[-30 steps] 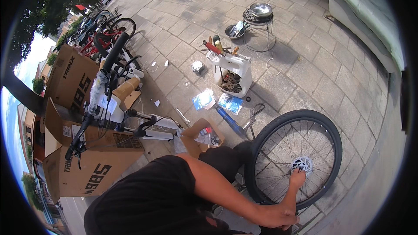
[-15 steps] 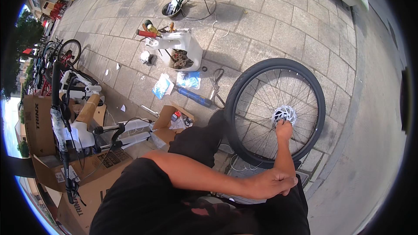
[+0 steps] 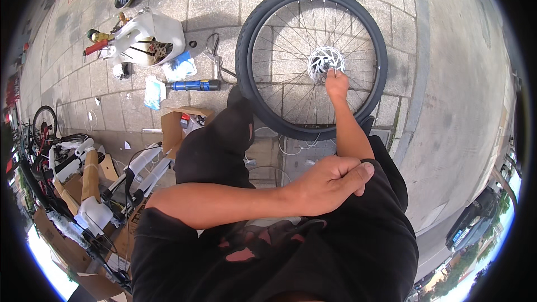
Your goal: The person sits on the ground and works on a bicycle wheel, repeatedly threading and adjusting a white cable or wire through the hub area. They handle the wheel and cable by hand, occasionally reaching into a nearby box for small parts.
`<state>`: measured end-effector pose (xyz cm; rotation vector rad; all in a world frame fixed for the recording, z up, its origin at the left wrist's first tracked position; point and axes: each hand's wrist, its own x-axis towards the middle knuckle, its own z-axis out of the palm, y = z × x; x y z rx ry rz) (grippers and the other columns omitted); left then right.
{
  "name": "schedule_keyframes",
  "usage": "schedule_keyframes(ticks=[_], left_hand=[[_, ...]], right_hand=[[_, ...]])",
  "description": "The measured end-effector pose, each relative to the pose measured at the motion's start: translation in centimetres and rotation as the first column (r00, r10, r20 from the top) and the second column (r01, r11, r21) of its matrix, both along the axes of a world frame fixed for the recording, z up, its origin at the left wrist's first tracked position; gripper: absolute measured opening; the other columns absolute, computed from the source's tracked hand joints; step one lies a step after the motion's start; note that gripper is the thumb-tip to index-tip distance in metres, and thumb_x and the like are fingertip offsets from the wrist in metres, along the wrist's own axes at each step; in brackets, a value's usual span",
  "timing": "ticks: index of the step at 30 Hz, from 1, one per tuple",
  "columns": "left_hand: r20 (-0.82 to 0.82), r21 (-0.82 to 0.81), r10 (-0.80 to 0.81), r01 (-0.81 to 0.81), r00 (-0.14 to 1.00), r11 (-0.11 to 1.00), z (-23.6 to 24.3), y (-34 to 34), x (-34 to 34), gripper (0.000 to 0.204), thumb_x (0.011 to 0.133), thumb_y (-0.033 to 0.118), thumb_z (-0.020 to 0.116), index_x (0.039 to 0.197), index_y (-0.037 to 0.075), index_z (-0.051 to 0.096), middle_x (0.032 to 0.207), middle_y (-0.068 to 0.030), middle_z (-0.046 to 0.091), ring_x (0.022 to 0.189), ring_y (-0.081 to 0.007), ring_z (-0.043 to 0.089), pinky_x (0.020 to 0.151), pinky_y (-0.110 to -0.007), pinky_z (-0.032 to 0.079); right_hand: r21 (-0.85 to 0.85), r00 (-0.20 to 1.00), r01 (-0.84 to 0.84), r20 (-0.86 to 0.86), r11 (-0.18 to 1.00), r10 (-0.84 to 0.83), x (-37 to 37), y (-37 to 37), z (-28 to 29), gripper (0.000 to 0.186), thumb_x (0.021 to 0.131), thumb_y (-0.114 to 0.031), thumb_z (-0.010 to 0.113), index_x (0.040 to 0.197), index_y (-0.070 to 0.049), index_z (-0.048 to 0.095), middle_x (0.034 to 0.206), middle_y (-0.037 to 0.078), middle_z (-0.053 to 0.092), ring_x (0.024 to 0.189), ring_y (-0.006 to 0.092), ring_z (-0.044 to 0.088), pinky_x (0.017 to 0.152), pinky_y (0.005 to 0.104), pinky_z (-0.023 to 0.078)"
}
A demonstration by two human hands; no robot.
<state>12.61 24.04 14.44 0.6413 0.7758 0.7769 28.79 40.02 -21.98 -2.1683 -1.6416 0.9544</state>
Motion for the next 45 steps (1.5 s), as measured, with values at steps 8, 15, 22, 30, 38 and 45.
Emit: schedule_keyframes(ticks=[8,15,22,30,38,45], left_hand=[[-0.008,-0.057,-0.045,0.044,0.999,0.997,1.0,0.7,-0.7,0.051,0.114,0.037,0.049,0.081,0.001,0.061,0.068,-0.0009,0.052,0.066,-0.0086,0.046,0.063,-0.030,0.042],[-0.013,-0.048,-0.055,0.055,0.998,0.997,0.7,0.6,-0.6,0.051,0.114,0.040,0.049,0.083,0.003,0.064,0.068,0.0014,0.053,0.066,-0.0066,0.046,0.061,-0.029,0.041],[0.000,-0.047,-0.055,0.055,0.998,0.997,0.5,0.4,-0.6,0.050,0.115,0.039,0.048,0.084,0.003,0.065,0.070,0.0026,0.054,0.066,-0.0057,0.046,0.061,-0.028,0.040],[0.005,-0.026,-0.020,0.020,1.000,0.999,0.6,0.3,-0.5,0.051,0.115,0.039,0.048,0.084,0.003,0.065,0.070,0.0026,0.053,0.066,-0.0059,0.045,0.060,-0.028,0.040],[0.005,-0.055,-0.042,0.042,0.999,0.998,0.9,0.5,-0.9,0.050,0.114,0.038,0.049,0.083,0.002,0.064,0.070,0.0013,0.053,0.066,-0.0068,0.046,0.061,-0.028,0.042],[0.007,-0.061,0.001,-0.001,1.000,0.998,0.5,0.2,-0.2,0.050,0.114,0.037,0.050,0.082,0.000,0.062,0.066,-0.0010,0.052,0.064,-0.0083,0.048,0.061,-0.030,0.044]], right_hand=[[0.104,0.978,-0.183,0.120,0.978,0.170,-0.5,-0.5,-1.0,0.029,0.090,-0.028,0.069,0.099,-0.001,0.075,0.103,0.022,0.074,0.095,0.0412,0.071,0.088,0.0490,0.057],[0.113,0.963,-0.201,0.205,0.973,0.176,-1.2,-0.3,-1.0,0.029,0.092,-0.030,0.067,0.098,-0.003,0.073,0.106,0.024,0.072,0.100,0.0425,0.070,0.090,0.0513,0.056],[-0.019,0.949,-0.194,0.250,0.981,0.193,-2.3,-0.3,1.0,0.036,0.095,-0.036,0.063,0.110,-0.004,0.070,0.118,0.025,0.068,0.103,0.0444,0.071,0.093,0.0540,0.055],[-0.048,0.934,-0.186,0.301,0.981,0.191,-3.1,-0.8,1.5,0.042,0.098,-0.039,0.058,0.111,-0.001,0.067,0.120,0.027,0.067,0.105,0.0468,0.070,0.095,0.0556,0.054],[-0.011,0.946,-0.201,0.258,0.979,0.197,-2.9,-0.6,1.9,0.038,0.099,-0.035,0.057,0.109,0.001,0.066,0.121,0.028,0.066,0.105,0.0469,0.069,0.094,0.0563,0.054],[-0.072,0.944,-0.190,0.261,0.979,0.203,-2.9,-0.2,2.1,0.037,0.097,-0.034,0.059,0.109,0.000,0.066,0.122,0.027,0.066,0.106,0.0460,0.069,0.096,0.0554,0.053]])
